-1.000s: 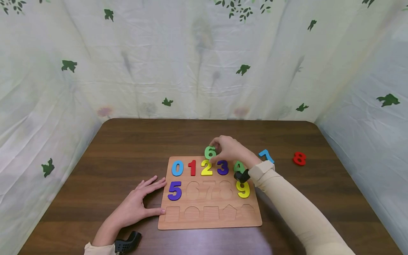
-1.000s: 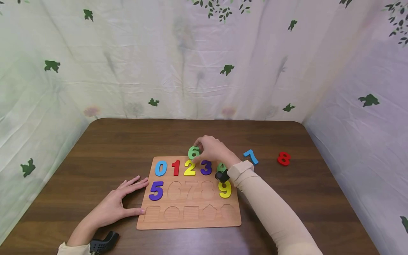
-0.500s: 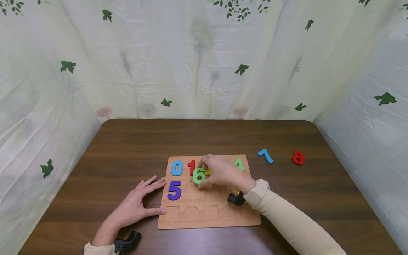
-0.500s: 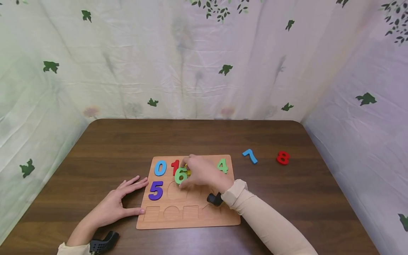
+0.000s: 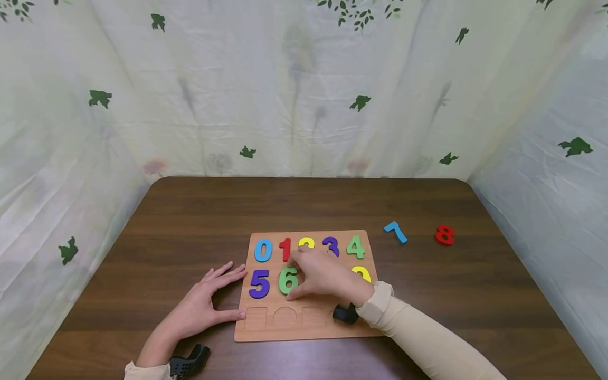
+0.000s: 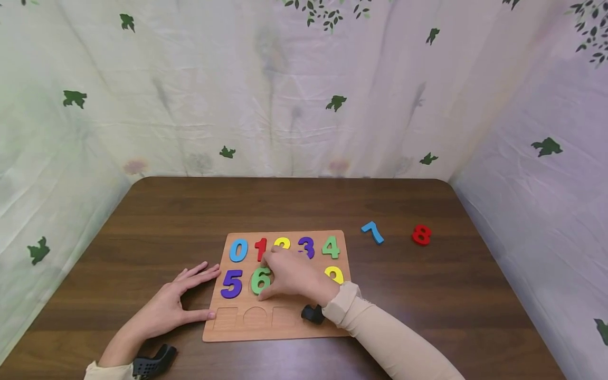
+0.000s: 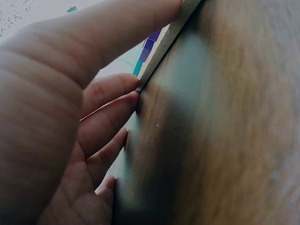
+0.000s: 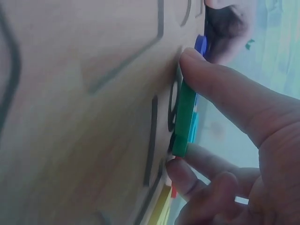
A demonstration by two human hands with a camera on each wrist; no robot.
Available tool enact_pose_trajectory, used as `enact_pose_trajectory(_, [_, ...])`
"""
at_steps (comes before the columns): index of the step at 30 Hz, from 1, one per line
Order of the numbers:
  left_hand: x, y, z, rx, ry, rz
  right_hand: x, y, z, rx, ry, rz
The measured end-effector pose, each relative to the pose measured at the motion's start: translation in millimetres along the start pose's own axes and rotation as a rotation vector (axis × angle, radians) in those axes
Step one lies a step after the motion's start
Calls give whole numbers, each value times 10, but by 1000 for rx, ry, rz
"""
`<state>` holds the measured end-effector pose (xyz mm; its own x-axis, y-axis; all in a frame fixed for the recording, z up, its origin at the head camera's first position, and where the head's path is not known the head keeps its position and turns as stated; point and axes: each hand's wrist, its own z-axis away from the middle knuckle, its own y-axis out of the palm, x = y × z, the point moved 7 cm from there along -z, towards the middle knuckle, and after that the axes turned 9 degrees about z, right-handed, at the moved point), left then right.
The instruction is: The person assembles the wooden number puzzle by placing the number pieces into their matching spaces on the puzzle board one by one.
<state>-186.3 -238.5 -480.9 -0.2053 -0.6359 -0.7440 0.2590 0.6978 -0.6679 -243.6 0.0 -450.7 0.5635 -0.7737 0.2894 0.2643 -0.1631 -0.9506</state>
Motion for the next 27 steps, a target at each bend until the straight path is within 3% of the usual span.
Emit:
enact_pose_trajectory(11, [-2,-3,0,-4,5,-5,86,19,5,-12,1,37])
enact_pose_trajectory(27, [5,1,1,1,1,-5,99,34,19,5,19,5])
